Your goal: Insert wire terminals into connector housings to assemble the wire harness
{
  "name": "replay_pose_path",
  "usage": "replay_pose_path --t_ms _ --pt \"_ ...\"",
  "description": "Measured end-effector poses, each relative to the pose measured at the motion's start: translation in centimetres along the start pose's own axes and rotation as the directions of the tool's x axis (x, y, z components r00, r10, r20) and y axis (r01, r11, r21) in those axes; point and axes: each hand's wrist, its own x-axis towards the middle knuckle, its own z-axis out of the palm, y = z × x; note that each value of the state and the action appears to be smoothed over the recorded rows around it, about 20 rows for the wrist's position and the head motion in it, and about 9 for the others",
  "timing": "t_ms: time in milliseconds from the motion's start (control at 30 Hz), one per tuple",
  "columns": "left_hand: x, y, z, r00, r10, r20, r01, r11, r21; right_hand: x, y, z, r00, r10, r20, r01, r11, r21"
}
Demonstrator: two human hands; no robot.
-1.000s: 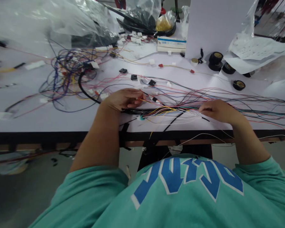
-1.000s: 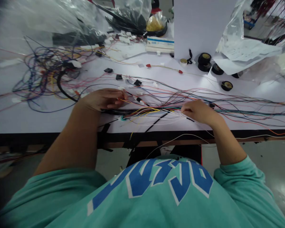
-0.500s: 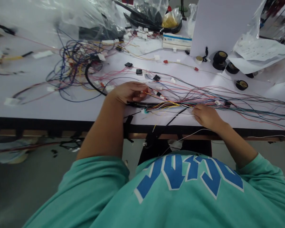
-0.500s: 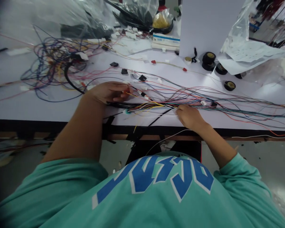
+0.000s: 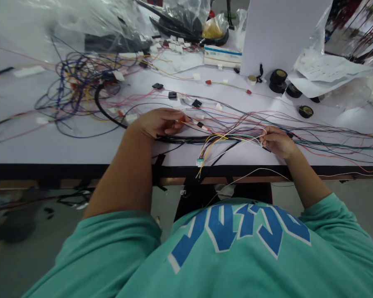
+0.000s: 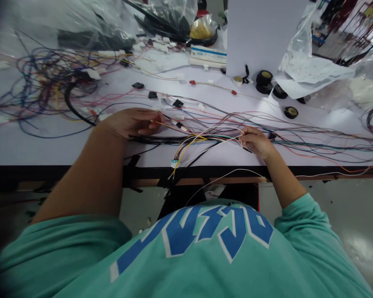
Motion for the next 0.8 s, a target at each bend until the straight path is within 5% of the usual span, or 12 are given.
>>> replay_pose_path --t_ms 100,200,300,367,467,600,700,800 --pt "0.1 -0.1 0.1 1.0 0.026 0.003 -0.026 1.0 0.005 -0.1 -0.1 0.0 0.999 -0.038 0.017 0.039 0.998 -0.057" --pt "-0.2 -0.3 0.9 0.993 0.12 -0.004 -0.119 0.993 0.023 -0.6 -0.5 0.8 0.989 -0.128 0.074 0.146 0.922 -0.358" --pt "-0.9 -0.4 2.3 0.979 0.201 0.019 -0.202 0.975 0.09 -1.2 -1.2 2.6 0.941 -0.233 0.246 0.338 0.602 -0.723" --pt "-1.4 -0.4 3.2 0.978 0.2 0.052 -0.207 0.958 0.199 -1.3 -1.5 3.9 0.893 -0.256 0.369 0.448 0.448 -0.774" --pt "-1.8 -0.2 4.0 0.97 0.204 0.131 -0.241 0.864 0.441 -0.9 -1.7 4.7 0.891 -0.25 0.379 0.449 0.61 -0.653" --pt "-2.1 0.2 4.5 0.947 0.204 0.249 -0.322 0.578 0.75 0.2 -1.6 3.6 0.96 -0.269 0.082 0.281 0.93 -0.235" --pt "-2.2 0.4 4.7 0.942 0.186 0.281 -0.331 0.357 0.874 0.8 -1.8 2.3 0.976 -0.213 0.043 0.209 0.974 0.087" --pt "-2.1 0.3 4.6 0.946 0.213 0.246 -0.301 0.286 0.91 1.0 -2.1 1.5 0.985 -0.164 0.054 0.142 0.949 0.282"
